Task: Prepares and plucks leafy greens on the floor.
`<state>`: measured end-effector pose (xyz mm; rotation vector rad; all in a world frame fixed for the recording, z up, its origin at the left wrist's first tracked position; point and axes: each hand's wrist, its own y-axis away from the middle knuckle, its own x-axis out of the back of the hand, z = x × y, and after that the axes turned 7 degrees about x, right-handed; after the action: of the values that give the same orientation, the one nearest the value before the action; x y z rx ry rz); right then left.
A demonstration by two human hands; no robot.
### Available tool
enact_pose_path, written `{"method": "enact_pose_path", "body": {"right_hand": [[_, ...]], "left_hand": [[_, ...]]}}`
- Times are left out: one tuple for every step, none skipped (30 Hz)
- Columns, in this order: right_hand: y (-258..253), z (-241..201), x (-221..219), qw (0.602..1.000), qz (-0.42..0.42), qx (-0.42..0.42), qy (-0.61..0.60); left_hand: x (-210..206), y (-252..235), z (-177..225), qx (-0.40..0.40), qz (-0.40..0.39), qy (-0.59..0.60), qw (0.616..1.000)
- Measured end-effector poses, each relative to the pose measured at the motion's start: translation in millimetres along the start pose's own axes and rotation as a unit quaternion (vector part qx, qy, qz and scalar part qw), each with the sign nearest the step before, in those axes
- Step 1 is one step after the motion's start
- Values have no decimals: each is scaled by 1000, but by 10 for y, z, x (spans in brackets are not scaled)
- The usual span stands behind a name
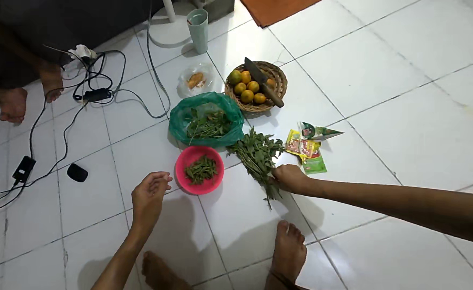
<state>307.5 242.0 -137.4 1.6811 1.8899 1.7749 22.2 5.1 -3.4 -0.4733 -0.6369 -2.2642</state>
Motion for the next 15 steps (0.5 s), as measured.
{"method": "enact_pose_path", "body": {"right_hand": [[3, -20, -34, 1000, 1, 14, 8], [-3, -44, -59, 1000, -11, 15, 10], [-22, -62, -83, 1000, -23, 12, 9], [-50, -73, -108, 1000, -29, 8, 8], [-91, -78, -134, 999, -32, 1, 4], [-127, -85, -159, 999, -32, -5, 0], [-160, -91, -178, 999, -32, -12, -4], [-195, -90, -186, 999, -38, -21, -9], [-228, -73, -199, 999, -37, -22, -15], [-256, -33, -225, 999, -32, -18, -29], [-273, 23, -250, 998, -24, -7, -57], [-293, 91, -274, 996, -19, -1, -92], [-315, 163, -287, 992, -21, 0, -126], [-319, 217, -272, 986, -26, 0, -164], [-295, 248, -226, 979, -35, -4, -201]], "left_hand": [[-1, -3, -7, -3, -5, 0, 1000], [-4, -5, -15, -8, -11, 3, 1000], [-7, -10, -27, -17, -18, 6, 1000], [-8, -13, -33, -25, -22, 7, 999], [-10, -11, -25, -26, -24, 7, 999], [-12, -8, -11, -22, -26, 7, 999], [-13, -5, 12, -10, -29, 7, 999], [-9, -5, 40, 2, -33, 9, 999], [0, -7, 60, 9, -39, 11, 999], [9, -8, 62, 10, -42, 14, 999], [17, -3, 47, 3, -42, 19, 999], [26, 0, 24, -5, -43, 26, 999], [35, 0, 10, -8, -44, 33, 998], [41, 0, 1, -8, -44, 36, 998], [46, 5, 0, -4, -46, 37, 998]]}}
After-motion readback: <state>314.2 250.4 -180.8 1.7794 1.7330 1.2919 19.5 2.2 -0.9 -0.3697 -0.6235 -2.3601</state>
